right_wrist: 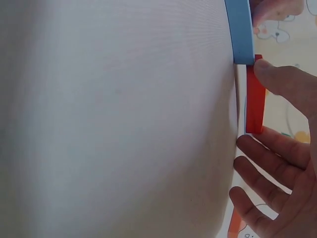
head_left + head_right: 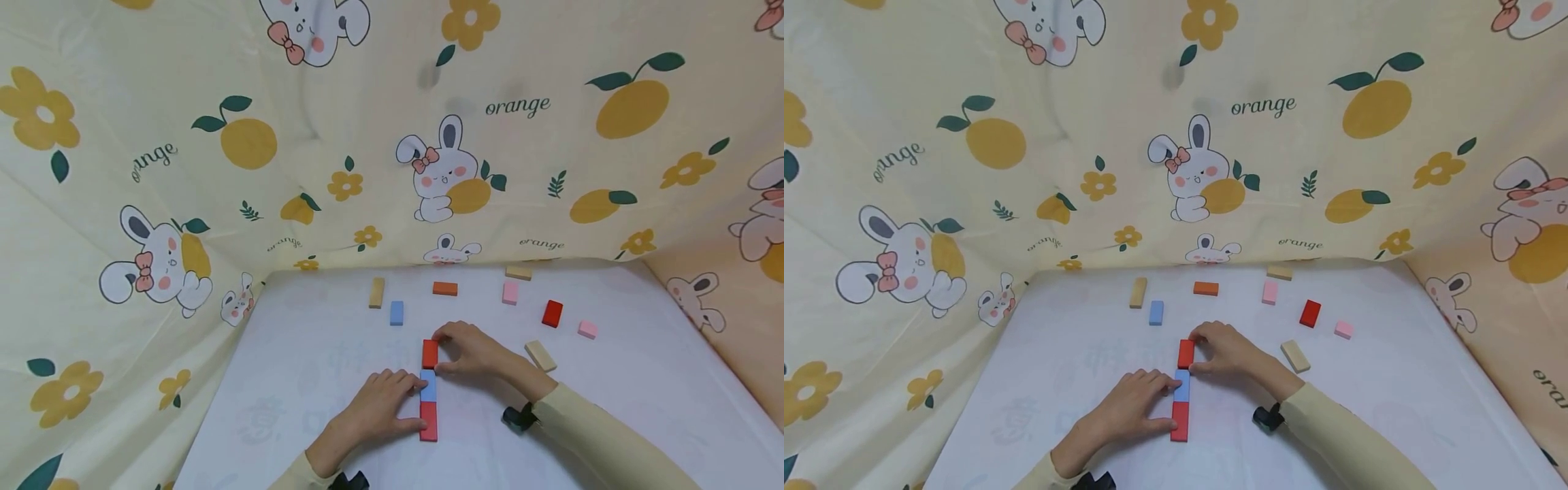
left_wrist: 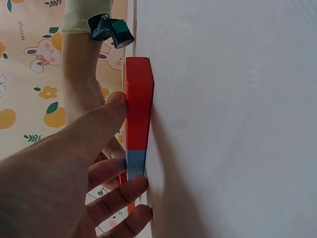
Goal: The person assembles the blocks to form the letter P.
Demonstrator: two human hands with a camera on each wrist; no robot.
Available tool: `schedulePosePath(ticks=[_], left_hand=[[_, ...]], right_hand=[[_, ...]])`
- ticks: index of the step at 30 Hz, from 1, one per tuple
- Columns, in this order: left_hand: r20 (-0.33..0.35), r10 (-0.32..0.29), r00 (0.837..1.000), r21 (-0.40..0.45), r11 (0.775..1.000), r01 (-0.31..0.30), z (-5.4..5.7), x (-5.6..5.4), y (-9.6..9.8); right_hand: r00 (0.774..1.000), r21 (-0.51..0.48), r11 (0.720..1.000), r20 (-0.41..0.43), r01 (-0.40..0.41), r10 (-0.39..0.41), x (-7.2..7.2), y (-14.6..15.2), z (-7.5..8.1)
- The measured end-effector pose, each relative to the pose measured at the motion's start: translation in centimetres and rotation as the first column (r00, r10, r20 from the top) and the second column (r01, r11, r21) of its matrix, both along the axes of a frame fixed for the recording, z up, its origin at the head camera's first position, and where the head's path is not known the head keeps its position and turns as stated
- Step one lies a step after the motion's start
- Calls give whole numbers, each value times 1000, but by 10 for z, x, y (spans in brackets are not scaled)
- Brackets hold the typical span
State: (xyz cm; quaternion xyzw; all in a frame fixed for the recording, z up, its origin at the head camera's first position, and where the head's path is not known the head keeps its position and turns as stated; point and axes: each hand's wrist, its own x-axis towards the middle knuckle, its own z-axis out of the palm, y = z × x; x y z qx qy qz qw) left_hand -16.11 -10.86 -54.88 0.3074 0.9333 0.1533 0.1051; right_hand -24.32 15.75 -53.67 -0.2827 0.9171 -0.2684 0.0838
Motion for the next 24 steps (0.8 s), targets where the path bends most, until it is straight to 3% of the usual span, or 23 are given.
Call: schedulePosePath(ticks=[8,24], left_hand=[[30,10,999,1,1000,-10,-3,2,0],[-9,-8,1000,6,1000,9,2,0,-1]], right_hand=[[1000,-9,1000,12,2,-2,2,-2,-5],[996,5,997,-45,-77,77,-9,0,-5]])
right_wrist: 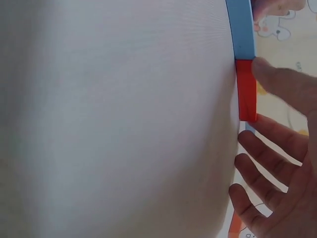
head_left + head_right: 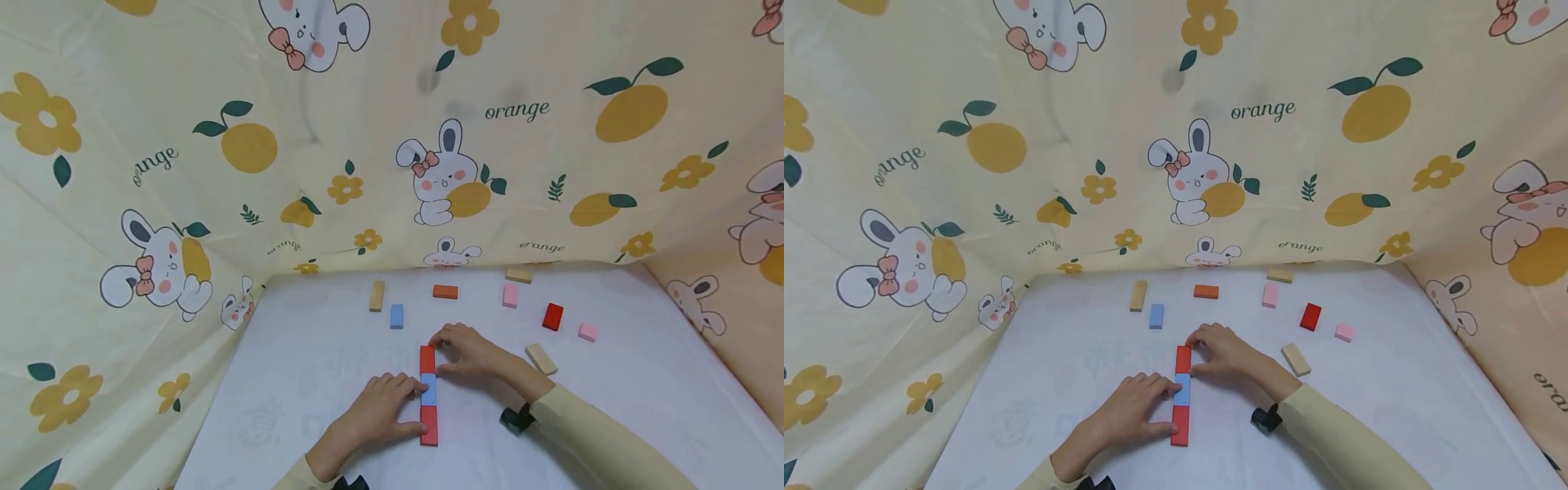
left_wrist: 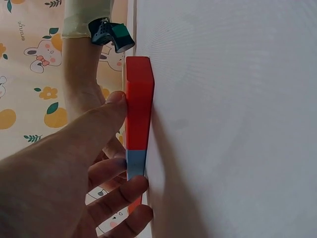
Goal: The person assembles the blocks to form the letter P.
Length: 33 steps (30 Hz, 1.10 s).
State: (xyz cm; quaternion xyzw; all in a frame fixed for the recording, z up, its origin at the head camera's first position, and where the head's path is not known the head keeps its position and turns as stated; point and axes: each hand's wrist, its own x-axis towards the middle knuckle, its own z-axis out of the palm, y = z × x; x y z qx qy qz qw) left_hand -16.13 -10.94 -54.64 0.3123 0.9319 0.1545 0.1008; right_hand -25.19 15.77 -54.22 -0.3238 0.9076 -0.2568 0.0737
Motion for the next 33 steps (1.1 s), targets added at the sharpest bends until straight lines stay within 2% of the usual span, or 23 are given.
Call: schedulePosePath(ticks=[13,25,33], left_hand=[[-31,-6,1000,0,1000,6,0,2,1],[-38,-11,999,16,1000,11,-3,2,0],[-22,23,1000,35,999,-22,-5,0,0]], right_hand=[[1000,-1,1000,1,7,-7,-1,-2,-2],[999,-17,1000,41,9,-8,-6,0,-4],[996,-24,999,90,23,-21,-7,1,-6]])
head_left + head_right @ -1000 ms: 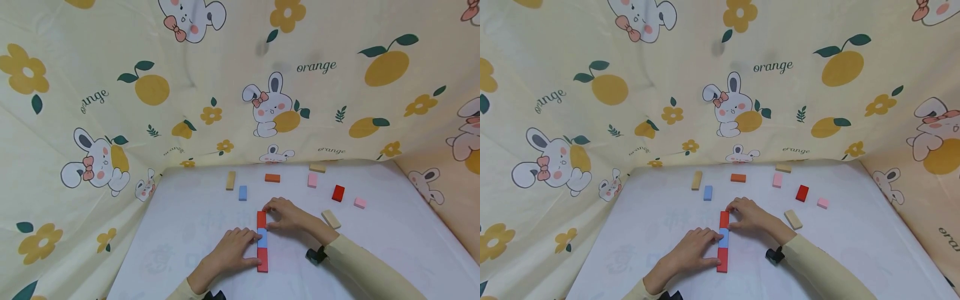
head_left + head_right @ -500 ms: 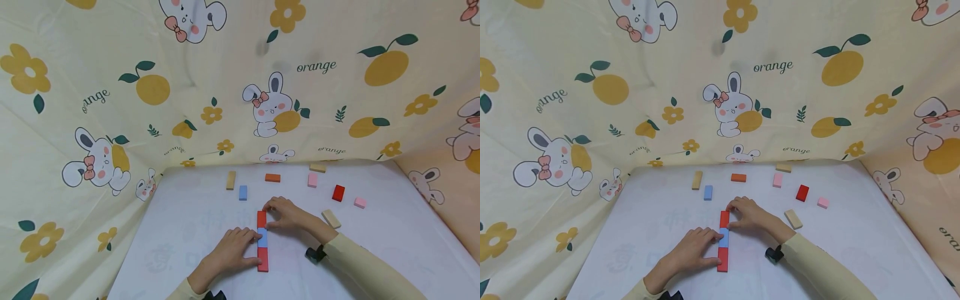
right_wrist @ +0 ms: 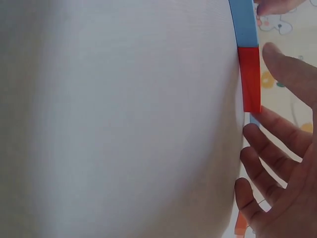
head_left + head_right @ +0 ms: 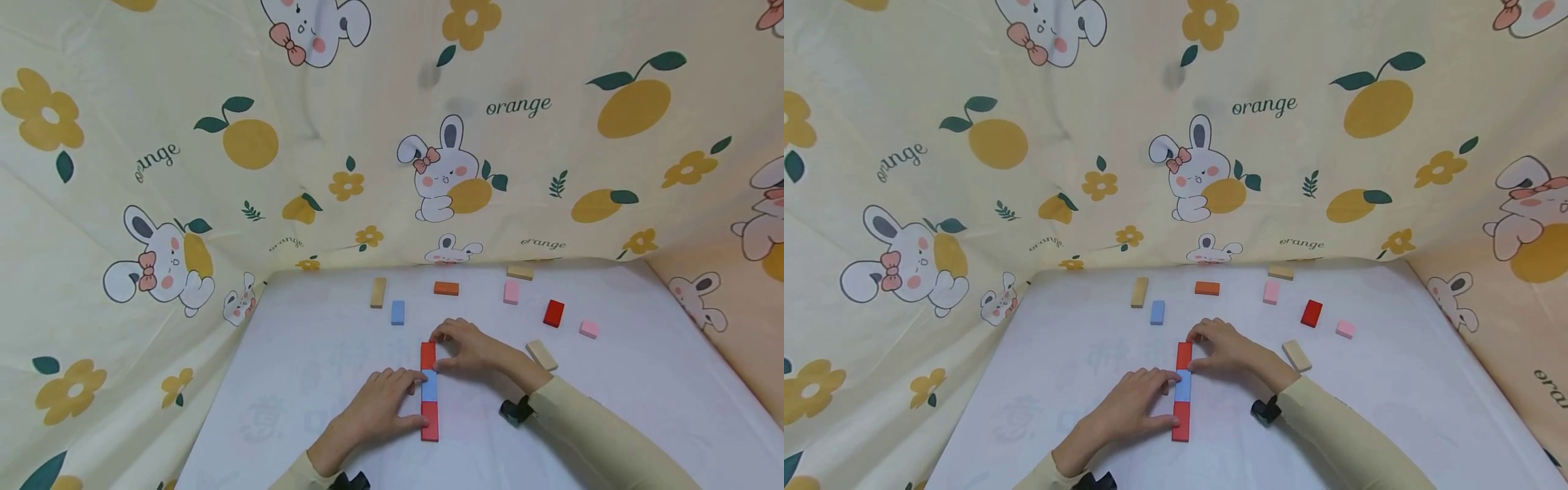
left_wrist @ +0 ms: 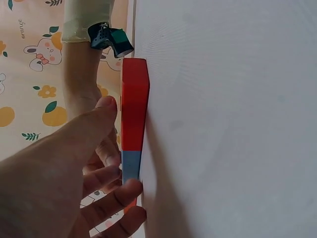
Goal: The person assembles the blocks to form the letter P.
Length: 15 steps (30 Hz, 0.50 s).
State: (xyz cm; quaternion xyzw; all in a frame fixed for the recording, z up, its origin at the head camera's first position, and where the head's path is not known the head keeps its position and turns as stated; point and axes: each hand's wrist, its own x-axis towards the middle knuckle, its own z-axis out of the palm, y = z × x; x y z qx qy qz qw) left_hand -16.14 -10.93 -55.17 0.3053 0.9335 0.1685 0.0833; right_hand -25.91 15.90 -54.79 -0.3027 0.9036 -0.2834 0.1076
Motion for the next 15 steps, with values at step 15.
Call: schedulePosePath(ticks=[15], left_hand=[[34,15,999,-59,998,-13,3,-6,3]], right_hand=[[994,-116,992,101,43,-31,-14,2,4]])
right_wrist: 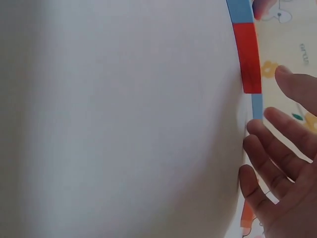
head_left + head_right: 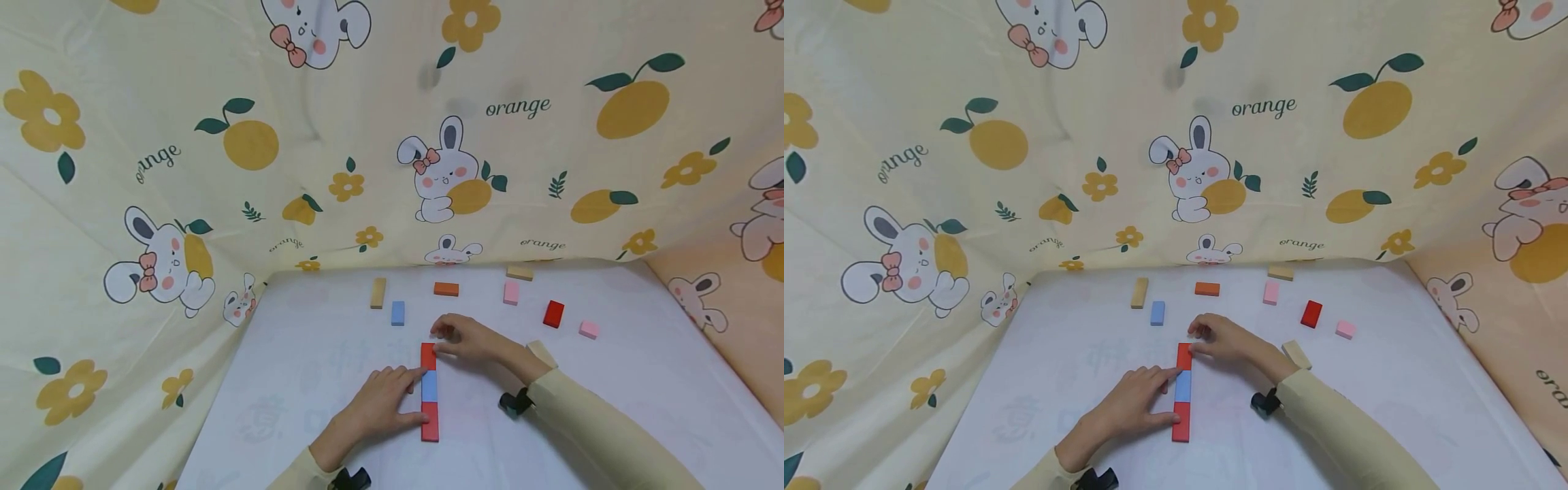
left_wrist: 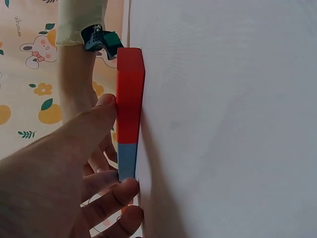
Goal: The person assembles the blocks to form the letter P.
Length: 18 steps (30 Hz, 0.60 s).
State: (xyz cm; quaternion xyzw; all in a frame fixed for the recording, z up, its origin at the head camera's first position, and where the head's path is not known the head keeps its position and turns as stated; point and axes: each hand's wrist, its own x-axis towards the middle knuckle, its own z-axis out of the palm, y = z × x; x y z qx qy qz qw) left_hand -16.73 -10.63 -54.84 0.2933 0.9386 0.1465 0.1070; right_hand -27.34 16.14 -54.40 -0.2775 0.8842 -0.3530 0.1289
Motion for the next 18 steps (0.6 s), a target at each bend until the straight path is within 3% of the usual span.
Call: schedulePosePath(ticks=[6,18], left_hand=[[5,-7,1000,2,1000,7,-1,-2,0],[13,-30,999,27,999,29,-3,-7,-1]], right_hand=[[998,-25,1000,-68,-6,5,-16,-5,-3],[997,-58,998,-70,24,-28,-43,-27,-8]])
